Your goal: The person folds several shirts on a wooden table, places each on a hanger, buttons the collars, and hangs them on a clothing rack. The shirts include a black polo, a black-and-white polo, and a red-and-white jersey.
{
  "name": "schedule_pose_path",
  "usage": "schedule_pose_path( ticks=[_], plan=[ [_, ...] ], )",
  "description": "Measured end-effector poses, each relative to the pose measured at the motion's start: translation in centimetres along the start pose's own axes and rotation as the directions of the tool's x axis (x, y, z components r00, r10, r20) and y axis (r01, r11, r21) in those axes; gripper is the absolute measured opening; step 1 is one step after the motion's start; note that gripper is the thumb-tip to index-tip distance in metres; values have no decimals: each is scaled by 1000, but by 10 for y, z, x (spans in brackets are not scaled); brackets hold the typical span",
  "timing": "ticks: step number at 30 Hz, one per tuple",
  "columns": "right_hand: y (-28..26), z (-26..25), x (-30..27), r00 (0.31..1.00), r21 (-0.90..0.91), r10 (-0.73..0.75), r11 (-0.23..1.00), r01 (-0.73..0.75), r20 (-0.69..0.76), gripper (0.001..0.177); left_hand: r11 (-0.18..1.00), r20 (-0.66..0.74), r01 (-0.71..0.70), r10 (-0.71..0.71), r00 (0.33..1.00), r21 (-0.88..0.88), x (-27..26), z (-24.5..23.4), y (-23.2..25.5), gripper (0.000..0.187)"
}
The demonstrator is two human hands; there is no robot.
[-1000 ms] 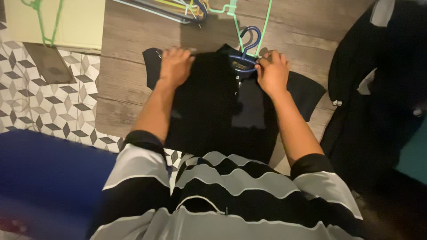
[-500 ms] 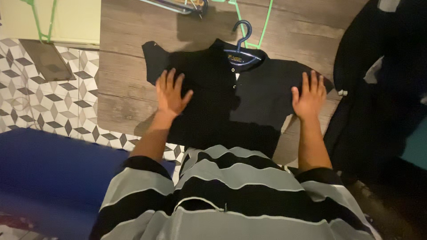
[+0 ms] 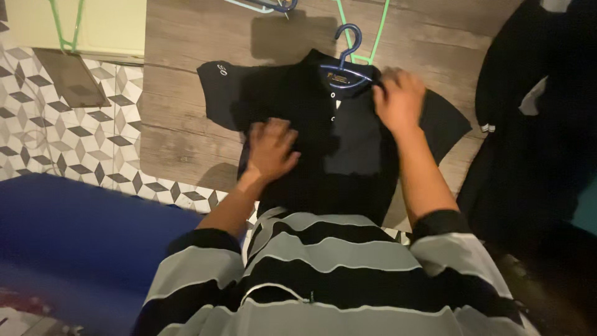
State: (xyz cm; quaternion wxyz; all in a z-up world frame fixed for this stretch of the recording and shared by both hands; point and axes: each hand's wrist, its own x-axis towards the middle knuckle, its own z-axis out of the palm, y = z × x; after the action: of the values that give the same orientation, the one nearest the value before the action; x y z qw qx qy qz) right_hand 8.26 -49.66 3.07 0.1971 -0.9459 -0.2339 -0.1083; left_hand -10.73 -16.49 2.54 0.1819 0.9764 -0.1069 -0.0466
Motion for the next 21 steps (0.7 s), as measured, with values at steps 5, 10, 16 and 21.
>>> schedule_pose_path(
  ticks=[5,10,16,21],
  plan=[
    [-38,33,59,987,-137,-88,985,107,136,24,935,39,-352,353,935,-33,25,48,68,60],
    [-29,49,82,982,-246,-113,958,147,149,21,934,156,-345,355,922,-91,-1,64,79,66],
    [-24,55,91,991,-110,-73,990,86,116,22,929,208,-366,369,906,-52,-8,67,82,67],
    [-7,45,52,986,120,59,992,-41,-154,24,928,204,-364,373,905,-82,4,60,84,60]
  ],
)
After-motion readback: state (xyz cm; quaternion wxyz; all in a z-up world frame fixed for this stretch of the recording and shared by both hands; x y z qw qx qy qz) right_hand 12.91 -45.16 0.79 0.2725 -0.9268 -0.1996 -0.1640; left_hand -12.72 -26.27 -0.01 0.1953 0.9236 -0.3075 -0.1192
